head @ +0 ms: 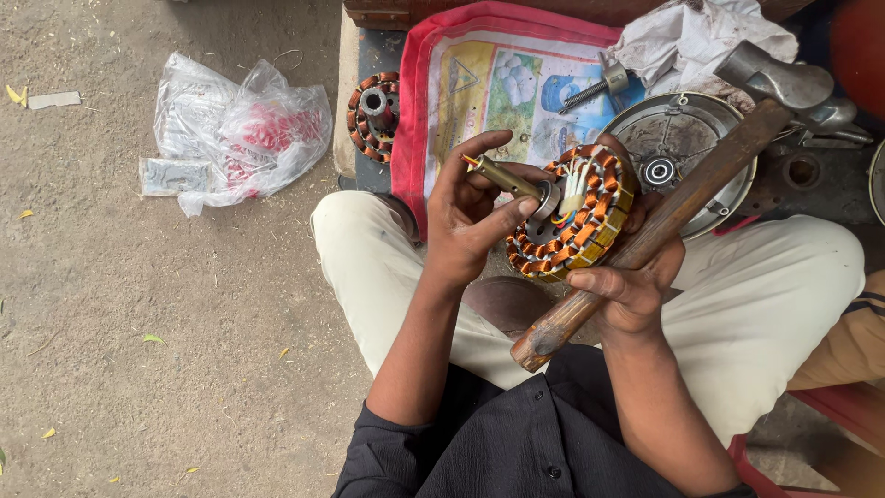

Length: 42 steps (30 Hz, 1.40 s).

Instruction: The person uses a hammer and a metal rod to tap and adjust a motor rotor, then places the rotor into a motor housing. The person also handles a small metal ring and a plastic container lid during the process.

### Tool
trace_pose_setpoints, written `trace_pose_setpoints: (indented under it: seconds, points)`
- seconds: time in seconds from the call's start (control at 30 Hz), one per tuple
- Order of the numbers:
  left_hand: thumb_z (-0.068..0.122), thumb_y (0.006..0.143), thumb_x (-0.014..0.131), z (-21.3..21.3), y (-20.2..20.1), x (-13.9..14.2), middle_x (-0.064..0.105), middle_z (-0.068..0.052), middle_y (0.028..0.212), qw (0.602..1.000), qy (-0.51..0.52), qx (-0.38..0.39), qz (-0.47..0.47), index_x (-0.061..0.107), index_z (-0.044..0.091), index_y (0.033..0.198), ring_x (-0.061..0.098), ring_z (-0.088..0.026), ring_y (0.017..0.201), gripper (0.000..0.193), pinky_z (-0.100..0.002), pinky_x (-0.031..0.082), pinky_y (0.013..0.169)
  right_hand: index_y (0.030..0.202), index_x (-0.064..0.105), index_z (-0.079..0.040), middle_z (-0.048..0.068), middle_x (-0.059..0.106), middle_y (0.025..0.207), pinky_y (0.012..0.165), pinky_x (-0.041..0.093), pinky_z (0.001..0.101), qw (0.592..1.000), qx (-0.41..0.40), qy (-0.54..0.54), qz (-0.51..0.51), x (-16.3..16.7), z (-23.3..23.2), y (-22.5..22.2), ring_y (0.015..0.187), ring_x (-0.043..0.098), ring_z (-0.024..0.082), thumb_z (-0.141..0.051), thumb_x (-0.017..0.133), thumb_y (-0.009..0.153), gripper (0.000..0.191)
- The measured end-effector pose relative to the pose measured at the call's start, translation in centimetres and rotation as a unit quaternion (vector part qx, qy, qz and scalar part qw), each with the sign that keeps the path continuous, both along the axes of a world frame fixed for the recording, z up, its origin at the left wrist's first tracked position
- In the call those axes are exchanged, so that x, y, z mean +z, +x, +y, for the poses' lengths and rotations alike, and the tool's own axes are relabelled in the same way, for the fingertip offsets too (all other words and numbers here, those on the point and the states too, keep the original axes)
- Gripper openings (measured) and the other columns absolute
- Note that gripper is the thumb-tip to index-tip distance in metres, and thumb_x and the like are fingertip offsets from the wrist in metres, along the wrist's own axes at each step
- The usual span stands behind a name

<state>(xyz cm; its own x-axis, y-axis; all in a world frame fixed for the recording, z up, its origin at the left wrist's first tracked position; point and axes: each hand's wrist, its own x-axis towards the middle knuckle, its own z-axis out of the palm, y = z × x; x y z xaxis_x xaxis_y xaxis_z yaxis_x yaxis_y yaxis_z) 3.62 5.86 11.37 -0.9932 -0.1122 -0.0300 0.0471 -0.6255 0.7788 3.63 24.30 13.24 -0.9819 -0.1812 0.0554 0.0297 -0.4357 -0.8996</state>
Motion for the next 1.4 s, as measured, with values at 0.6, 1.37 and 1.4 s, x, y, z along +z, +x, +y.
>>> trace_pose_setpoints:
  seconds: [0.6, 1.37, 1.4]
  points:
    - [0.006, 0.079, 0.09, -0.4, 0.2, -0.3, 0.071, -0.017, 0.123, 0.997, -0.073, -0.028, 0.02, 0.046, -0.002, 0.151, 0.067, -0.022, 0.118, 0.085, -0.038, 0.051, 0.113, 0.134, 0.051, 0.007, 0.015, 0.062, 0.123, 0.111, 0.053, 0.0361, 1.0, -0.002, -0.003, -0.008, 0.1, -0.1, 0.0, 0.116, 0.064, 0.023, -0.005, 0.08, 0.071, 0.07]
    - [0.006, 0.073, 0.094, 0.7, 0.2, -0.9, 0.067, -0.014, 0.126, 0.996, -0.085, -0.005, 0.0, 0.057, -0.004, 0.14, 0.066, -0.022, 0.122, 0.076, -0.038, 0.052, 0.113, 0.13, 0.053, 0.005, 0.014, 0.063, 0.116, 0.106, 0.056, 0.0349, 1.0, -0.003, -0.001, -0.012, -0.4, 0.6, -0.1, 0.109, 0.066, 0.022, -0.005, 0.08, 0.069, 0.067]
    - [0.006, 0.073, 0.093, 0.8, 0.2, -1.0, 0.068, -0.014, 0.124, 0.997, -0.083, -0.006, -0.007, 0.058, -0.004, 0.139, 0.066, -0.022, 0.121, 0.076, -0.038, 0.052, 0.113, 0.128, 0.053, 0.005, 0.014, 0.063, 0.115, 0.106, 0.056, 0.0355, 1.0, -0.003, -0.002, -0.013, -0.5, 0.6, -0.1, 0.11, 0.066, 0.022, -0.004, 0.08, 0.069, 0.066]
